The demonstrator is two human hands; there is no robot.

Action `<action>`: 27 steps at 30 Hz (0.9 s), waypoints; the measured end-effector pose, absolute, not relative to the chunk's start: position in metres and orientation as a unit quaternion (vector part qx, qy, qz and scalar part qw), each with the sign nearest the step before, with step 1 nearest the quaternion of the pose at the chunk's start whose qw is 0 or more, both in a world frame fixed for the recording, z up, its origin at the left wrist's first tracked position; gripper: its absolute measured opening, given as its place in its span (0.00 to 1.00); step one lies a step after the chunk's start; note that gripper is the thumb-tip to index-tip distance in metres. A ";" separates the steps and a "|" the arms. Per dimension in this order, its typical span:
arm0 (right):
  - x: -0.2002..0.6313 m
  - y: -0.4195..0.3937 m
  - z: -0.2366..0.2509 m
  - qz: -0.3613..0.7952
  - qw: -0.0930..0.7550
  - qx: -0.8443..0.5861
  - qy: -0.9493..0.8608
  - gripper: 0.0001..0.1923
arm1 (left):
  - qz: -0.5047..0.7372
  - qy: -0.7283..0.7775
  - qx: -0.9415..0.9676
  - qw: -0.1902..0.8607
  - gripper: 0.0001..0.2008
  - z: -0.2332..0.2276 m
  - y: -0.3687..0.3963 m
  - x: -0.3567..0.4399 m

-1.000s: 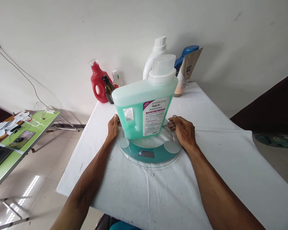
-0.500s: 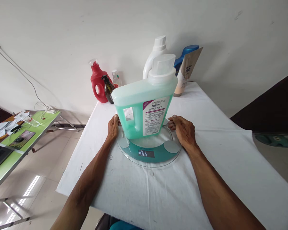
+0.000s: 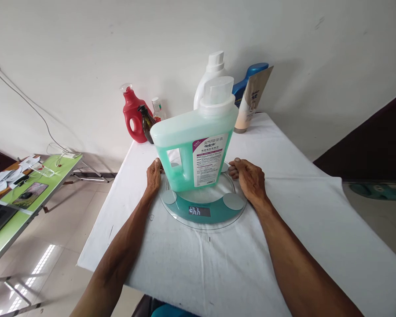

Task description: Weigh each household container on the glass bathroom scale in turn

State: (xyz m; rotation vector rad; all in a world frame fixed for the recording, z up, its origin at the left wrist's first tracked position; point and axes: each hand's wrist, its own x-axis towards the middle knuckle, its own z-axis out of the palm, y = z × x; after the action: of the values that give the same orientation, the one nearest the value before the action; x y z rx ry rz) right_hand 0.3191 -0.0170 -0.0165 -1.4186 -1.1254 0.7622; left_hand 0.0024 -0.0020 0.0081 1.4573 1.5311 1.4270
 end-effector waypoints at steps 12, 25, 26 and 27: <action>0.320 -0.018 -0.014 0.327 0.547 -0.598 -0.487 0.36 | 0.643 0.475 0.518 0.305 0.42 0.066 -0.044 0.009; 0.318 -0.017 -0.015 0.322 0.557 -0.578 -0.502 0.33 | 0.665 0.448 0.528 0.279 0.33 0.126 -0.045 0.065; 0.318 -0.016 -0.015 0.321 0.558 -0.576 -0.504 0.33 | 0.683 0.441 0.505 0.291 0.33 0.129 -0.043 0.069; 0.318 -0.016 -0.015 0.319 0.560 -0.574 -0.505 0.33 | 0.699 0.434 0.480 0.303 0.32 0.132 -0.041 0.073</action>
State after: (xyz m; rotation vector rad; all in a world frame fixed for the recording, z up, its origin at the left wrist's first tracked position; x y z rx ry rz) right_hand 0.3181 -0.0156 -0.0151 -1.3539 -1.1906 0.7525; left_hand 0.0728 -0.0415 0.1317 1.2738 1.1514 1.8536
